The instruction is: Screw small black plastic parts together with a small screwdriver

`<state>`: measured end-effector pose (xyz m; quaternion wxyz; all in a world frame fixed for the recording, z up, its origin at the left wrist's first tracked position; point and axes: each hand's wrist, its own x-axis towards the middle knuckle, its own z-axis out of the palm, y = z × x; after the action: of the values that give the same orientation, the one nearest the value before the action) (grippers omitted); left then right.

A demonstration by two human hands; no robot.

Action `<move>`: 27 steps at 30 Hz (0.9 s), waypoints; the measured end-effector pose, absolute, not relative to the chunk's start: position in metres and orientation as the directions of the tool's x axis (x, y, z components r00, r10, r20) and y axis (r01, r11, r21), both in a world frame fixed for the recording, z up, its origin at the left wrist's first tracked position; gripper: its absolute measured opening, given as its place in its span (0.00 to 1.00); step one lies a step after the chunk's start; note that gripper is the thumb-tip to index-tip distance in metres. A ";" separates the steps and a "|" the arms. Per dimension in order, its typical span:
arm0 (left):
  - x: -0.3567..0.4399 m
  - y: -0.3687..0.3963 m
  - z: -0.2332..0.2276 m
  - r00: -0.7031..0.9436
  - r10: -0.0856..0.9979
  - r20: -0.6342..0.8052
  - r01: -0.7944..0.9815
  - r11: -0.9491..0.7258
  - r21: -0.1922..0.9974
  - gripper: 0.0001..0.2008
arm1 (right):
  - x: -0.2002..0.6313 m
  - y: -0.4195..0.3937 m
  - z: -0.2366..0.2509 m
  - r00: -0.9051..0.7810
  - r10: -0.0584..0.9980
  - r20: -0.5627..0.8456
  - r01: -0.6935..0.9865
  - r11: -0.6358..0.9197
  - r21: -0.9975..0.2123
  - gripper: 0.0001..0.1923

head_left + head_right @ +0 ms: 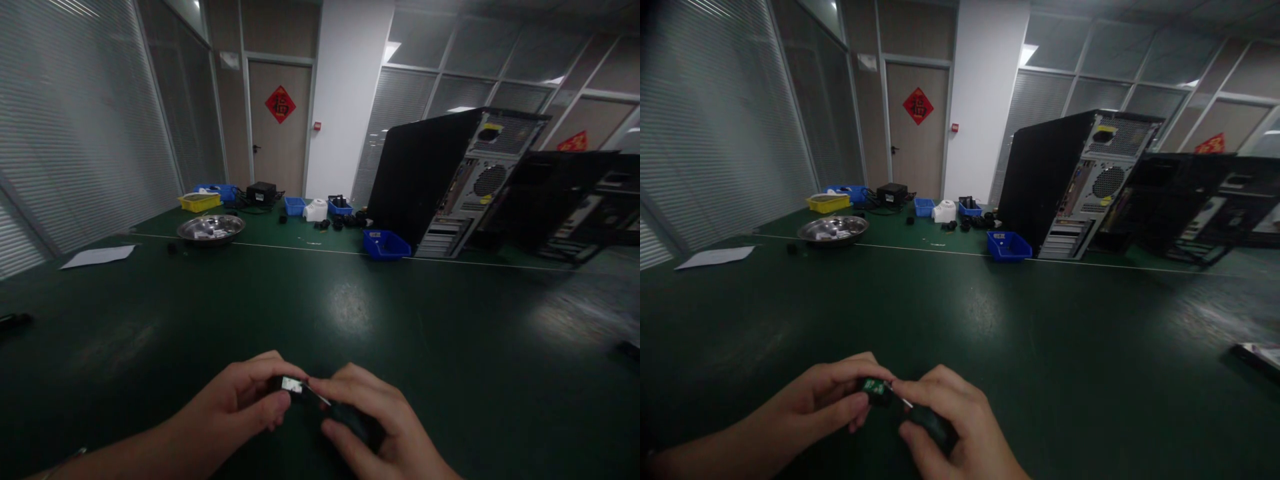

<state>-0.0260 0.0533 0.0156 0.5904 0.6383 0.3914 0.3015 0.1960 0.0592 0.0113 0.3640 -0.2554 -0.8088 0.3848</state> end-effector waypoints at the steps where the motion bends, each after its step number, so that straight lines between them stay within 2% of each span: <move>1: -0.026 0.053 0.016 0.517 0.853 -0.068 0.136 -0.003 0.991 0.14 | 0.196 0.059 0.011 -0.605 0.692 0.394 0.133 0.576 -0.807 0.24; 11: -0.024 0.053 0.016 0.488 0.866 -0.107 0.043 0.099 0.994 0.15 | 0.197 0.059 0.009 -0.585 0.699 0.411 0.141 0.587 -0.797 0.23; 16: -0.025 0.053 0.016 0.481 0.870 -0.110 0.063 0.091 0.994 0.15 | 0.197 0.058 0.009 -0.588 0.713 0.381 0.168 0.568 -0.805 0.21; 20: -0.025 0.053 0.016 0.492 0.868 -0.069 0.094 0.025 0.995 0.15 | 0.197 0.058 0.008 -0.611 0.712 0.347 0.195 0.560 -0.805 0.21; 27: -0.024 0.048 0.018 0.482 0.876 -0.005 0.256 -0.135 0.957 0.14 | 0.197 0.058 0.010 -0.644 0.703 0.303 0.269 0.578 -0.770 0.21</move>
<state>-0.0239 0.0483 0.0177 0.5142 0.6902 0.4100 0.3018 0.1970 0.0583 0.0095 0.3056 -0.2913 -0.8340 0.3552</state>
